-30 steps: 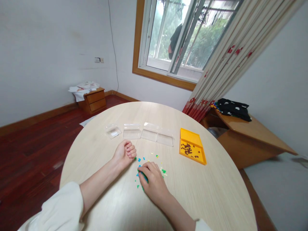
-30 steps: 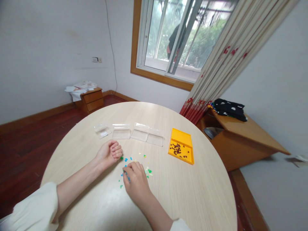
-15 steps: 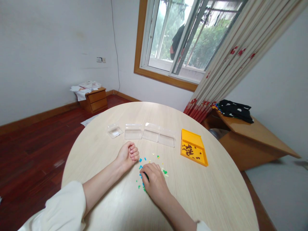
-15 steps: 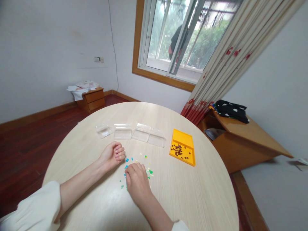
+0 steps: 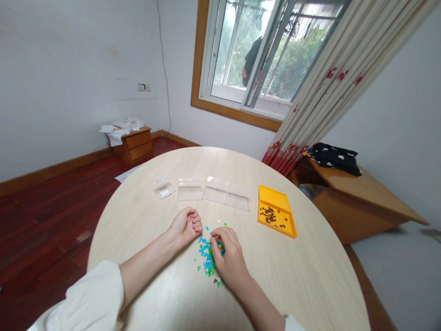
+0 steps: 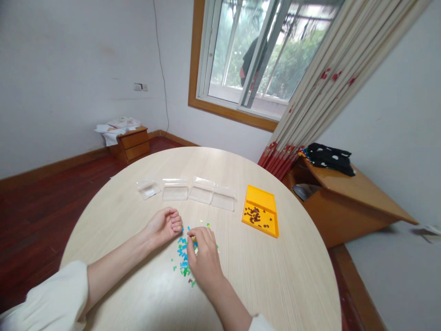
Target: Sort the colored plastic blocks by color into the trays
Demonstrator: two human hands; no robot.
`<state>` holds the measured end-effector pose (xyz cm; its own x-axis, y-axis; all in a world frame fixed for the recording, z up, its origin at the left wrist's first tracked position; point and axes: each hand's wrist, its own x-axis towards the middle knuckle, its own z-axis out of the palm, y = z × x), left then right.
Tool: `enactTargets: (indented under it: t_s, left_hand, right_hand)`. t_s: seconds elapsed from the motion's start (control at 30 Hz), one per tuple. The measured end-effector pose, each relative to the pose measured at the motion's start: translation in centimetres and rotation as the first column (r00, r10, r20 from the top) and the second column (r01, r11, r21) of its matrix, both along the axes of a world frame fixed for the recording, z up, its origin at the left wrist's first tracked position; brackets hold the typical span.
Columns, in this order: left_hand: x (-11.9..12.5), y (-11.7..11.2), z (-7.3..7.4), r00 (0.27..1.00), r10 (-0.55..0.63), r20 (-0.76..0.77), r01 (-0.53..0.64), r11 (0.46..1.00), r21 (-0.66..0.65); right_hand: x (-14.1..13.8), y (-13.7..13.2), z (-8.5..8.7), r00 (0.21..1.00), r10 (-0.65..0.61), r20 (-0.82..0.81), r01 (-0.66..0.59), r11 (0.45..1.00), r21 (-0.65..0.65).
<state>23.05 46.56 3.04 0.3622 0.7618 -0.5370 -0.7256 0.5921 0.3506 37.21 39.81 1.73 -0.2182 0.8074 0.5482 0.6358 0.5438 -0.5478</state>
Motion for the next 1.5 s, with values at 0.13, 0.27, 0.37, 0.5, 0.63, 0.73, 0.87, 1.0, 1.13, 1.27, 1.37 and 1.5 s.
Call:
enactTargets:
  t_s: [0.13,0.27,0.37,0.5,0.63,0.73,0.87,1.0,1.13,1.27,1.37,1.5]
  left_hand:
    - [0.4,-0.6,0.5,0.993,-0.106,-0.057,0.107,0.994,0.005]
    - [0.7,-1.3,0.9,0.956,-0.291,-0.03,0.291,0.957,0.006]
    - [0.8,-1.4,0.8,0.939,-0.343,-0.004,0.343,0.939,0.02]
    - [0.8,-1.1,0.3,0.95,-0.311,-0.042,0.311,0.95,0.006]
    - [0.7,-0.7,-0.1,0.963,-0.268,-0.025,0.268,0.963,-0.007]
    - [0.7,-0.2,0.1,0.979,-0.204,-0.024,0.203,0.978,-0.041]
    - [2.2,1.0,1.4,0.993,-0.091,-0.08,0.09,0.996,-0.024]
    - [6.2,2.7,3.9,0.977,-0.152,-0.149,0.163,0.985,0.063]
    - [11.8,5.0,5.8,0.925,-0.322,-0.202,0.35,0.929,0.121]
    - [16.6,7.3,5.9,0.88,-0.347,-0.324,0.423,0.883,0.203]
    - [18.9,8.4,5.4,0.864,-0.33,-0.381,0.434,0.871,0.231]
    - [20.4,8.9,4.5,0.835,-0.322,-0.446,0.458,0.856,0.24]
  right_hand:
    - [0.2,0.0,0.1,0.99,0.011,-0.14,-0.005,0.999,0.041]
    - [0.2,-0.1,0.0,0.981,0.022,-0.195,-0.01,0.998,0.062]
    - [0.4,-0.1,-0.1,0.979,-0.011,-0.203,0.025,0.998,0.066]
    - [1.3,0.0,0.3,0.98,-0.084,-0.18,0.107,0.987,0.118]
    - [3.4,0.4,0.5,0.986,-0.137,-0.099,0.142,0.989,0.041]
    - [5.3,0.7,-0.2,0.986,-0.165,-0.035,0.161,0.982,-0.103]
    - [7.2,0.4,-1.9,0.984,-0.177,0.013,0.176,0.963,-0.203]
    - [7.4,-0.3,-2.4,0.986,-0.139,0.092,0.158,0.956,-0.248]
    - [6.8,-0.6,-1.9,0.977,-0.127,0.174,0.171,0.949,-0.266]
    - [6.6,-0.9,-1.2,0.971,-0.098,0.219,0.162,0.942,-0.293]
    - [7.0,-1.1,-0.6,0.971,-0.052,0.234,0.128,0.938,-0.322]
    - [7.7,-1.3,0.1,0.969,-0.006,0.248,0.1,0.924,-0.368]
